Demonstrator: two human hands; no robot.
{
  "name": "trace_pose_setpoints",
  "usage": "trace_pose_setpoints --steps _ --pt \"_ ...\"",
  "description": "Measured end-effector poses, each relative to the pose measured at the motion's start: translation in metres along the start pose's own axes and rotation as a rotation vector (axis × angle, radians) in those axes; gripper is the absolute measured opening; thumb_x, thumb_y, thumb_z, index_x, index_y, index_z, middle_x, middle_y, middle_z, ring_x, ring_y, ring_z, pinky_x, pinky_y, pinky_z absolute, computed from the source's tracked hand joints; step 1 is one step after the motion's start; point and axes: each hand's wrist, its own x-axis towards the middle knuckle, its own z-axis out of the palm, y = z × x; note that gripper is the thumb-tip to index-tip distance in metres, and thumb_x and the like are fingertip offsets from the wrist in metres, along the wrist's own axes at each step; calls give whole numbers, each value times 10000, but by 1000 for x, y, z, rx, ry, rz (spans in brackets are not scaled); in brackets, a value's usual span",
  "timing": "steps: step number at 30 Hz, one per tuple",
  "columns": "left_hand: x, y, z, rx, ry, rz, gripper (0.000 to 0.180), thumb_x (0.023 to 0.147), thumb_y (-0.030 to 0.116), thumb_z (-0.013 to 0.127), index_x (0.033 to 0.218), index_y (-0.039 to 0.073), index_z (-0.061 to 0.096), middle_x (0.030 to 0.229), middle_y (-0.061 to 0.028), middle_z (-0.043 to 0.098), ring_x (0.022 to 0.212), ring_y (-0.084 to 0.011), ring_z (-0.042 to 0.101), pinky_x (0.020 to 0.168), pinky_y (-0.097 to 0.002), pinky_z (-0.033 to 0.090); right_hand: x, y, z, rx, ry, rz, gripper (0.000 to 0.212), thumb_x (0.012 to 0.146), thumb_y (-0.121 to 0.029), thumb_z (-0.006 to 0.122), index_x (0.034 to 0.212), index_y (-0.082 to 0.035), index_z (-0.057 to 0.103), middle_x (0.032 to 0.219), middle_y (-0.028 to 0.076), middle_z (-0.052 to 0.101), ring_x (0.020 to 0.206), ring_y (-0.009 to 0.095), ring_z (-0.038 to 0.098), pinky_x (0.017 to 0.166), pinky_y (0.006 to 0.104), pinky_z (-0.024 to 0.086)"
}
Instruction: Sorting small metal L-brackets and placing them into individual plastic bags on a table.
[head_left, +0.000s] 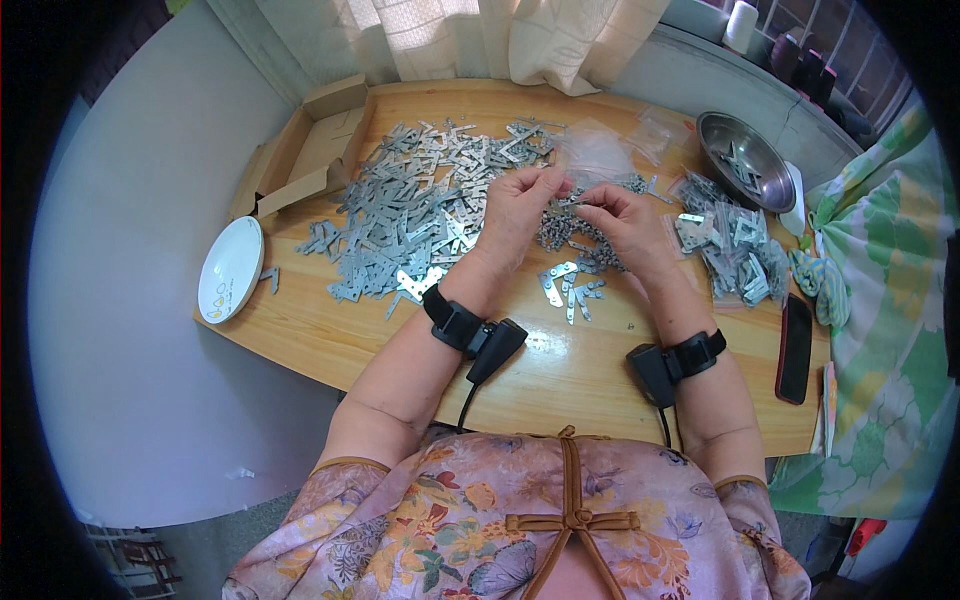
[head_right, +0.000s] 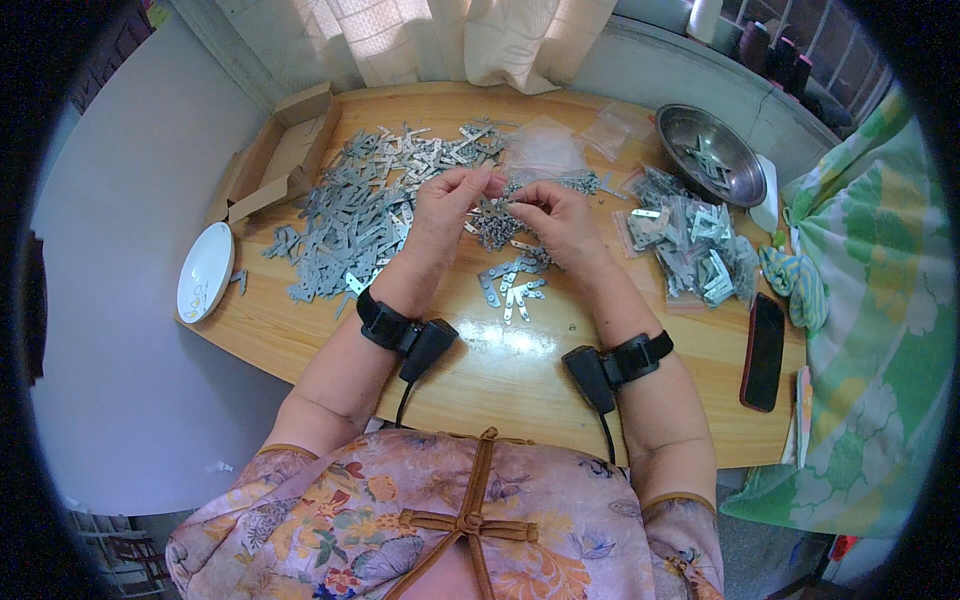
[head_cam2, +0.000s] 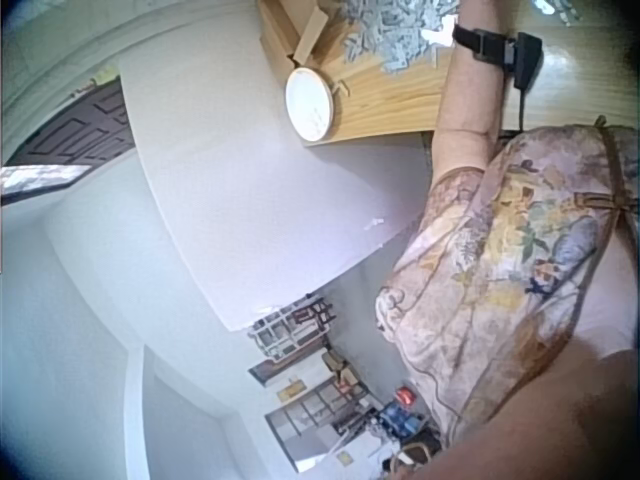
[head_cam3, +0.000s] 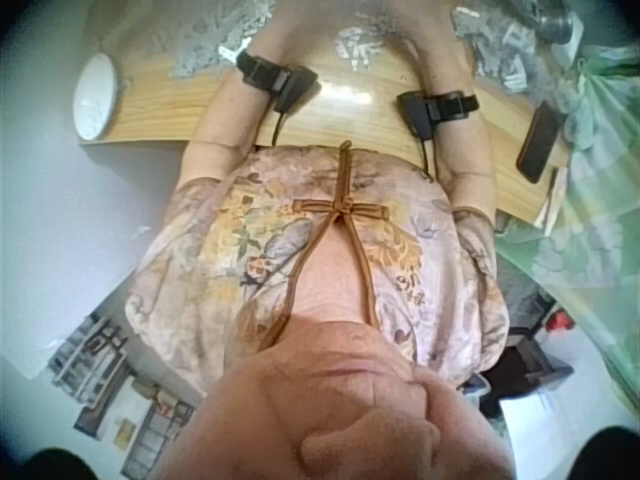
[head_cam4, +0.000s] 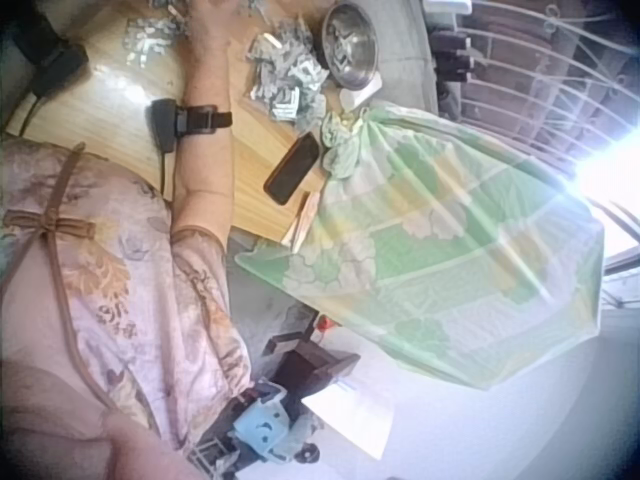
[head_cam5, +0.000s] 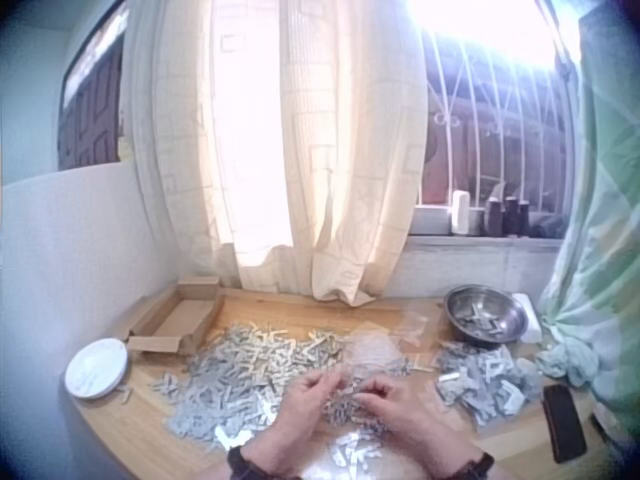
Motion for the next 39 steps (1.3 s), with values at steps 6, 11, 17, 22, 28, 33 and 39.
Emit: trace_pose_setpoints --steps 6,11,17,22,28,33,39 --pt "-2 3 1 -70 -7 -121 203 852 217 536 833 36 628 861 -64 632 770 -105 557 697 -233 431 2 8 -2 181 93 -40 106 790 -91 604 861 -13 602 781 -1 589 700 57 506 640 192 407" --pt "-1 -3 5 -229 -123 -234 175 860 183 535 923 30 595 894 -60 615 835 -158 597 764 -281 484 2 4 -2 345 174 -46 145 804 -121 601 904 -16 596 804 4 591 727 64 519 673 196 417" --pt "-2 -3 6 -222 -223 -221 196 864 172 534 963 12 588 927 -55 605 838 -158 599 778 -267 485 2 2 -3 333 175 -40 146 810 -124 598 906 -13 597 825 12 600 748 68 526 691 200 424" --pt "-2 -1 4 -87 -275 -243 237 871 167 521 1034 3 574 937 -53 603 855 -143 595 776 -254 483 2 2 1 232 207 -92 118 785 -92 614 870 -10 604 863 23 578 775 88 526 709 209 426" --pt "-2 -1 5 -38 -302 -197 252 870 130 507 1075 -8 561 970 -71 601 881 -138 590 764 -250 488 7 13 1 34 256 -323 96 749 -63 635 836 -33 608 965 40 517 855 109 505 703 219 430" --pt "-7 7 8 -126 -323 -147 277 868 101 492 1114 -17 535 977 -92 605 853 -148 611 710 -237 504 5 4 4 57 262 -266 83 755 -63 627 826 -27 606 966 37 511 849 107 504 684 221 433" --pt "-7 14 9 -48 -305 -220 282 862 110 502 1112 -17 533 923 -102 621 771 -176 642 637 -219 521 3 1 5 -50 314 -347 76 722 -42 641 794 -42 617 924 50 521 833 116 514 660 224 436"
